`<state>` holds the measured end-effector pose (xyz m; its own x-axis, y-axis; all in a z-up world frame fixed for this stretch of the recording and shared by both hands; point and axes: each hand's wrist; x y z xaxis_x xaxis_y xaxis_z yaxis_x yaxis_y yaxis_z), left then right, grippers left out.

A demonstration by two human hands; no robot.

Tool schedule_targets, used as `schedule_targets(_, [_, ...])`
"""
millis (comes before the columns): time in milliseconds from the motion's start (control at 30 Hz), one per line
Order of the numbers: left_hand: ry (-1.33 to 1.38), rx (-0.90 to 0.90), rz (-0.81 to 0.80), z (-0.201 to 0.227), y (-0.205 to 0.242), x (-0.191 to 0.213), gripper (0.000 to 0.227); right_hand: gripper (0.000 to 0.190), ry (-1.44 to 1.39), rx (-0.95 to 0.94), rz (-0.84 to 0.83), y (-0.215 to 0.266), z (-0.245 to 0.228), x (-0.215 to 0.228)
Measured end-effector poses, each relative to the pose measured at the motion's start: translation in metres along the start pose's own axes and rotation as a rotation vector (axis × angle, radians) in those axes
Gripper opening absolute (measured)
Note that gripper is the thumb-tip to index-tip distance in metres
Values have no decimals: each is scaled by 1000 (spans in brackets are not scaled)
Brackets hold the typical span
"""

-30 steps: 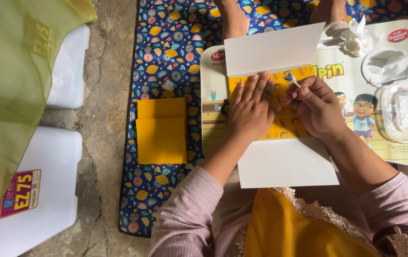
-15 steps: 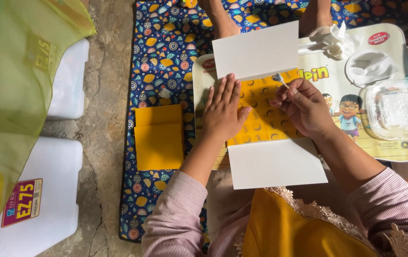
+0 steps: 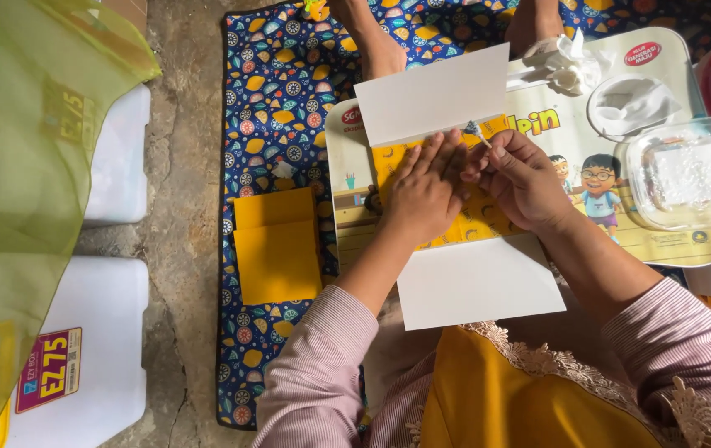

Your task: Assembling yellow cardboard boxes by applying glue to flaps and folding them into shape.

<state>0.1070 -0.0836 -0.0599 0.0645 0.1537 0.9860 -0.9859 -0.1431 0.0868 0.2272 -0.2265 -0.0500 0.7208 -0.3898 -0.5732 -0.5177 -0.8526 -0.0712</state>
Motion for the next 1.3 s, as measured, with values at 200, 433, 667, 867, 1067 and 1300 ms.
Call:
schedule_targets(200, [-113,-223,60,13,44,-9,59,8,-30,26,30,1,-1,5])
schedule_targets(433, [-14,-305,-165,10,70,5,67,7,-44,116,62,3,0,-5])
schedule_targets(667, [0,-115,-98,-18,9,1,70,7,-77,99,39,2,3,9])
schedule_targets(867, [-105,15,24,-15,-26,3,66,7,-93,61,31,0,9,23])
schedule_targets(1067, [-41,-97,174,-15,1,-14,64,7,-96,51,34,-3,3,23])
schedule_targets(1300, [-32,-227,-52,-14,64,0,72,8,-128,72,22,-3,4,21])
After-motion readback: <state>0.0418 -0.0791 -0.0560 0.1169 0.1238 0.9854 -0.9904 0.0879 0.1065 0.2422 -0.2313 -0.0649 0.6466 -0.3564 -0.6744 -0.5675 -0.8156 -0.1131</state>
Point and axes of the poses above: each hand's wrist, its own y-axis away from the middle knuckle, its own x-axis out of the back of the hand, z = x × y, and after that the axes turned 8 degrees about -z, right-handed
